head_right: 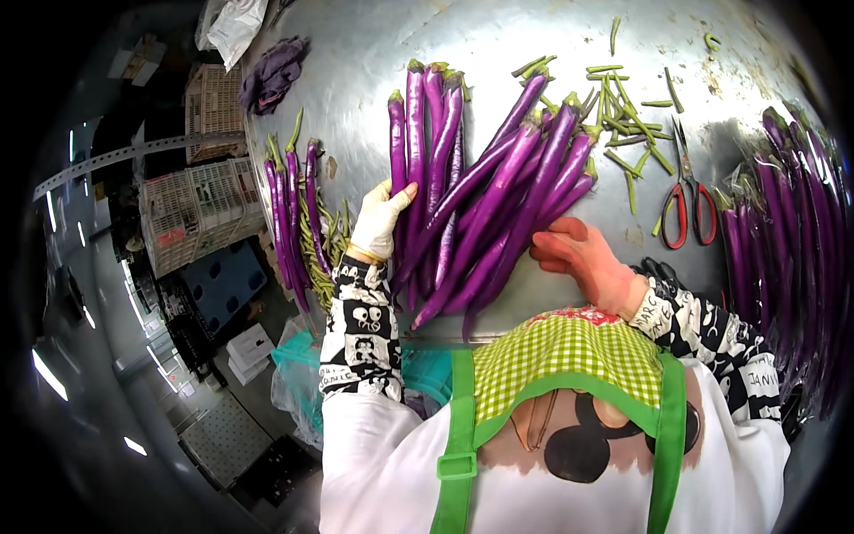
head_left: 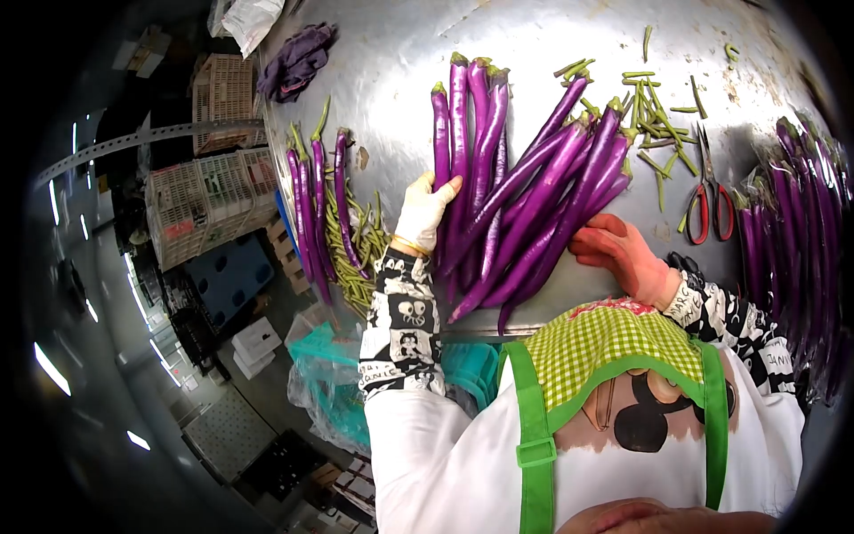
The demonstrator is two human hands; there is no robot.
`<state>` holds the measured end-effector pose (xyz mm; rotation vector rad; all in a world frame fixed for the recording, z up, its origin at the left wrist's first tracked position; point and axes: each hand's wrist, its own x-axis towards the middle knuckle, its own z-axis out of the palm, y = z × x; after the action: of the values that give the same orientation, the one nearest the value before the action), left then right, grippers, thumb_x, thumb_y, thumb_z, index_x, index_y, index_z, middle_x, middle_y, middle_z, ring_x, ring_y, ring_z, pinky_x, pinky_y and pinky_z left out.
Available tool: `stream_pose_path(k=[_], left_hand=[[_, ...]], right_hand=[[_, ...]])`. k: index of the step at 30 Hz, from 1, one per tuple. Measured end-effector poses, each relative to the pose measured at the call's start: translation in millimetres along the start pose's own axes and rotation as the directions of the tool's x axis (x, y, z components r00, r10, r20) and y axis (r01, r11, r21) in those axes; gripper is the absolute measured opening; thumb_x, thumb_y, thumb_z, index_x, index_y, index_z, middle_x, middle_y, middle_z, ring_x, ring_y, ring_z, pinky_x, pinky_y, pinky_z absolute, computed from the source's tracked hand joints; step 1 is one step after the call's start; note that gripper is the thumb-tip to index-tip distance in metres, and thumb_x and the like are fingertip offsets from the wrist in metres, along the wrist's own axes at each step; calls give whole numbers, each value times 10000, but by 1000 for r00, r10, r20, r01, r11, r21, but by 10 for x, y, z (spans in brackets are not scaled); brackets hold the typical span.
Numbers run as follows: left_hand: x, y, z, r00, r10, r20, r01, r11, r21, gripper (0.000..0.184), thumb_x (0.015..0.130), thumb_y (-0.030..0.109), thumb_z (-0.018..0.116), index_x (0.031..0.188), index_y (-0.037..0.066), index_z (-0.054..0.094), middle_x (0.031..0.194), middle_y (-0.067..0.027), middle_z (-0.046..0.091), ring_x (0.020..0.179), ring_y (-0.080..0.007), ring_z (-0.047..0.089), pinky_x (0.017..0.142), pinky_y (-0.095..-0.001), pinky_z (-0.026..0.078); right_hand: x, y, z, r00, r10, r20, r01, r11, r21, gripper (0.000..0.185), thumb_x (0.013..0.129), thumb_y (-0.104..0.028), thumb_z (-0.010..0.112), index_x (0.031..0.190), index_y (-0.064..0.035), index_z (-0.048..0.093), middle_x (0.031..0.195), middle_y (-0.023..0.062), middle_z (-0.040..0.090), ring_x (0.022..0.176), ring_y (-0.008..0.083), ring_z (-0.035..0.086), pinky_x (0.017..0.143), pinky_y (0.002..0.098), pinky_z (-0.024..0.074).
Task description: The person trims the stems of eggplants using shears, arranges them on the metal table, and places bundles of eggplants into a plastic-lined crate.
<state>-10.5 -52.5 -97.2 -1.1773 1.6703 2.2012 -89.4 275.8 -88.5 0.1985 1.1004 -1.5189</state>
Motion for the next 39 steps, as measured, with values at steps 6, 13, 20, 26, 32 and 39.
stream_pose_path(k=[6,13,20,26,32,39], left_hand=[[78,-125,-157,996,-27,83,39,988,-147,227,942,68,659,1153,-13,642,1017,-77,719,873,-147,685,822,-285,561],[-4,-89,-152,986,-91,143,119,973,-200,252,928,77,678,1158,-19,641,1062,-95,717,926,-168,691,865,-305,556],[-4,-41,-132,989,-125,74,133,984,-118,289,829,14,769,1099,-15,671,974,-62,719,839,-123,670,812,-263,540],[-64,116,-88,984,-150,95,157,985,-71,307,798,-67,763,1085,-11,669,976,-66,722,848,-127,679,835,-268,547],[-121,230,-46,980,-151,131,161,985,-67,428,769,-105,763,1162,-6,625,1050,-65,711,918,-135,674,891,-296,543],[-188,261,-32,978,-127,163,144,985,-99,482,782,-94,755,1226,-5,590,1107,-73,696,967,-144,668,933,-300,530]], right_hand=[[26,-16,-24,997,55,-61,-54,998,19,428,954,-360,674,1181,-20,547,1113,98,629,1029,205,648,906,333,533],[3,-13,23,968,142,-206,-133,989,58,407,967,-358,654,1114,16,591,1024,152,699,859,241,713,765,342,593],[3,-52,42,969,164,-187,-153,986,71,408,984,-362,629,1093,31,612,1030,174,719,853,242,721,758,337,597],[-23,-26,73,962,188,-199,-164,977,133,369,995,-304,626,1118,43,601,1039,174,716,854,236,709,743,323,587],[-58,-2,73,959,221,-177,-185,962,198,355,992,-296,632,1135,28,598,1070,172,703,898,236,703,750,321,583],[-120,54,35,989,138,-49,-135,989,63,457,980,-307,630,1270,22,503,1237,138,619,1060,205,649,883,344,539]])
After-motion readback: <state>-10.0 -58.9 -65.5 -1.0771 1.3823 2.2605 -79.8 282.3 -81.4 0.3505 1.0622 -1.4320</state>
